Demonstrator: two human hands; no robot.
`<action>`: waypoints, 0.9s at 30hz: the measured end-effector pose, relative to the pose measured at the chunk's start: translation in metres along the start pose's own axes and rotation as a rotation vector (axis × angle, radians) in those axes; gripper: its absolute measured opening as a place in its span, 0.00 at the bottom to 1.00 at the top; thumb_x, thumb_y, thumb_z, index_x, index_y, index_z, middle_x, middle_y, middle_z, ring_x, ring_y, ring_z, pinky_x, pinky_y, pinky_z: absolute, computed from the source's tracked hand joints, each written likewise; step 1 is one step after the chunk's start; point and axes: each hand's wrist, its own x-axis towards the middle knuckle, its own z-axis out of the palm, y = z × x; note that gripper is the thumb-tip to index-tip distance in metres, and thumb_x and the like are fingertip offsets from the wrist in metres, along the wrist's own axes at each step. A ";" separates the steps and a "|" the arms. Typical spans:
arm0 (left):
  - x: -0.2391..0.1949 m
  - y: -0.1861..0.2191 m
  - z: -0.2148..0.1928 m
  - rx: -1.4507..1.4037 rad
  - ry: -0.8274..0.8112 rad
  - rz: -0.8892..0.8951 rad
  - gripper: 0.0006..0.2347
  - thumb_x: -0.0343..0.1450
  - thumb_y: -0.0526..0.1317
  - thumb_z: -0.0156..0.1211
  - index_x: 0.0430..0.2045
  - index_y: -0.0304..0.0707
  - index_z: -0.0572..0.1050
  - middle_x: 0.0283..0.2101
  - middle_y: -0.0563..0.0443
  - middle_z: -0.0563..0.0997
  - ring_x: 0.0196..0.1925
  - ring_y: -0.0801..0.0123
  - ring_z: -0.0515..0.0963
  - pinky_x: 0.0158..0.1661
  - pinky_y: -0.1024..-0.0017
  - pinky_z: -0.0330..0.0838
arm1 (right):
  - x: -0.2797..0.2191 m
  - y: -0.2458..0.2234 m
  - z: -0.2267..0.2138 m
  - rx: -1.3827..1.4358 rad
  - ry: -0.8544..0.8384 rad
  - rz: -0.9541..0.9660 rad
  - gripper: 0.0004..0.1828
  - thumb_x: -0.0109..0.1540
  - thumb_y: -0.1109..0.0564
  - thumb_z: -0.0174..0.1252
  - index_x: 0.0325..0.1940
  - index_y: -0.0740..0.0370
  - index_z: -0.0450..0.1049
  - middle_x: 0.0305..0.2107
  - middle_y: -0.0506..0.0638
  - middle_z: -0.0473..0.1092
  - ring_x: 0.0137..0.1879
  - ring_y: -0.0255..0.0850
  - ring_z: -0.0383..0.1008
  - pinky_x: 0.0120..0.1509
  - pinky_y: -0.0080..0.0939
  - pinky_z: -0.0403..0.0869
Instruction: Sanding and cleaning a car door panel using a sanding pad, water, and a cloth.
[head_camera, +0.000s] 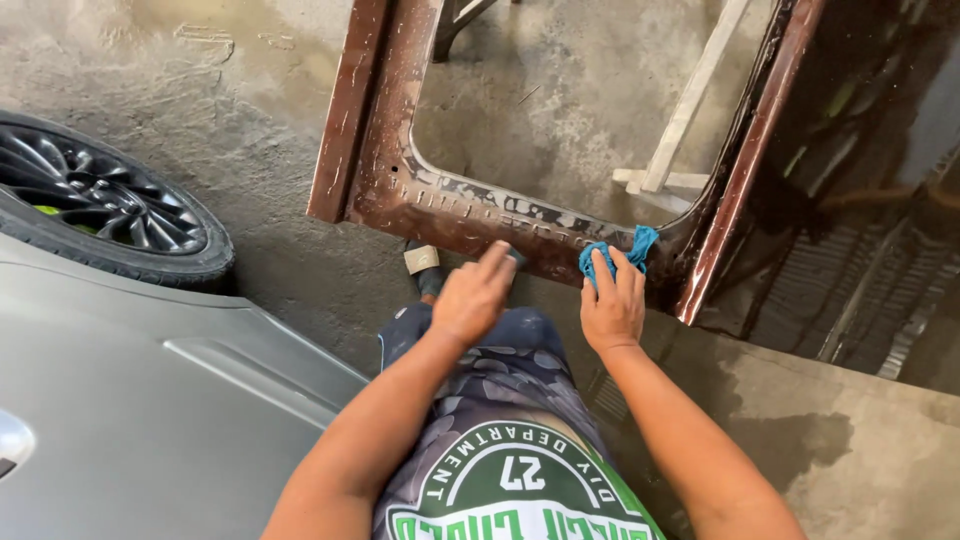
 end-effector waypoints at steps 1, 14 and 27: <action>0.001 0.003 0.001 0.001 -0.003 0.001 0.16 0.68 0.35 0.58 0.51 0.36 0.73 0.64 0.40 0.71 0.35 0.52 0.79 0.37 0.55 0.76 | 0.000 0.002 -0.001 0.002 -0.001 0.002 0.27 0.61 0.60 0.63 0.66 0.60 0.72 0.62 0.58 0.65 0.65 0.59 0.64 0.69 0.56 0.66; 0.004 0.056 0.018 -0.071 0.014 0.038 0.20 0.65 0.37 0.60 0.53 0.35 0.72 0.65 0.38 0.71 0.41 0.44 0.79 0.42 0.51 0.75 | 0.015 0.038 -0.024 0.084 -0.057 -0.268 0.28 0.60 0.56 0.64 0.65 0.55 0.72 0.62 0.56 0.65 0.61 0.56 0.66 0.62 0.55 0.67; 0.016 0.137 0.075 0.048 0.053 0.027 0.19 0.65 0.33 0.57 0.52 0.36 0.73 0.63 0.42 0.72 0.37 0.47 0.81 0.39 0.52 0.77 | 0.026 0.128 -0.068 0.121 -0.184 -0.510 0.29 0.57 0.57 0.66 0.63 0.51 0.72 0.57 0.51 0.66 0.59 0.51 0.67 0.60 0.54 0.67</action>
